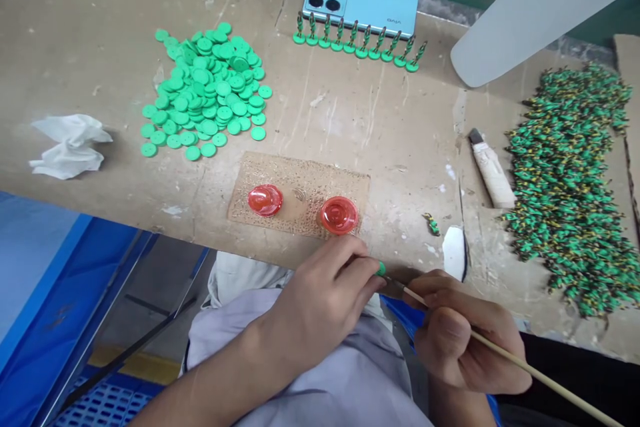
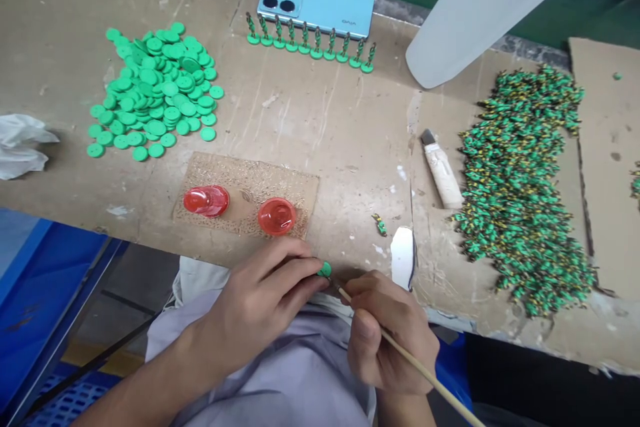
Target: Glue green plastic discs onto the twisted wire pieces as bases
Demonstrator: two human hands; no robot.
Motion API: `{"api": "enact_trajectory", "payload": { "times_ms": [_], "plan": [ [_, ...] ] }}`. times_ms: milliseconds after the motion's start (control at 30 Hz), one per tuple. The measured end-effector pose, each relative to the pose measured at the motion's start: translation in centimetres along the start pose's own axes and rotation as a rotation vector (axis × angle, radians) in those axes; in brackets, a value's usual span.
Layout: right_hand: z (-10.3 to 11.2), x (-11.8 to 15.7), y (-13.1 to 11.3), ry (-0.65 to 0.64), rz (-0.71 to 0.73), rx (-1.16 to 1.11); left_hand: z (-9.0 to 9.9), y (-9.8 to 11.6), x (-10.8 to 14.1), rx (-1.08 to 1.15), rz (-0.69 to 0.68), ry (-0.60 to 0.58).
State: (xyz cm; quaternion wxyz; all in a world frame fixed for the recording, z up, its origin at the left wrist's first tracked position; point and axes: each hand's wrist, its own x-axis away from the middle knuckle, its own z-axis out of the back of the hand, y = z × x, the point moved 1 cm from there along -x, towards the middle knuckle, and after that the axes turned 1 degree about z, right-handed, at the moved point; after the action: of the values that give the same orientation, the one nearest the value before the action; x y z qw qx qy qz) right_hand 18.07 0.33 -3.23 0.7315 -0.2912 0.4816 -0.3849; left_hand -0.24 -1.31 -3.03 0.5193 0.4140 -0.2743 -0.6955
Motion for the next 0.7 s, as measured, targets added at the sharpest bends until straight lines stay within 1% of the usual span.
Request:
{"api": "enact_trajectory", "payload": {
  "times_ms": [133, 233, 400, 467, 533, 633, 700],
  "plan": [
    [-0.1, 0.1, 0.2, 0.056, 0.056, -0.021, 0.0, 0.1, 0.0, 0.001, -0.002, 0.003],
    [-0.2, 0.1, 0.4, 0.035, 0.067, -0.016, 0.0, 0.0, 0.0, 0.005, 0.002, 0.003],
    [-0.3, 0.2, 0.7, 0.02, 0.095, -0.083, 0.1, 0.0, 0.0, 0.002, 0.012, 0.002],
    [0.0, 0.2, 0.5, -0.027, 0.073, -0.085, 0.1, 0.0, 0.0, 0.003, 0.012, -0.004],
    [0.4, -0.1, -0.2, -0.118, 0.053, -0.027, 0.1, 0.1, 0.0, 0.004, 0.004, 0.001],
    [0.6, -0.9, -1.7, -0.278, 0.117, 0.159, 0.2, 0.1, 0.0, 0.006, -0.015, 0.012],
    [0.3, -1.6, -2.6, -0.333, 0.174, 0.244, 0.3, 0.0, -0.1, 0.013, -0.023, 0.008]
  ]
}}
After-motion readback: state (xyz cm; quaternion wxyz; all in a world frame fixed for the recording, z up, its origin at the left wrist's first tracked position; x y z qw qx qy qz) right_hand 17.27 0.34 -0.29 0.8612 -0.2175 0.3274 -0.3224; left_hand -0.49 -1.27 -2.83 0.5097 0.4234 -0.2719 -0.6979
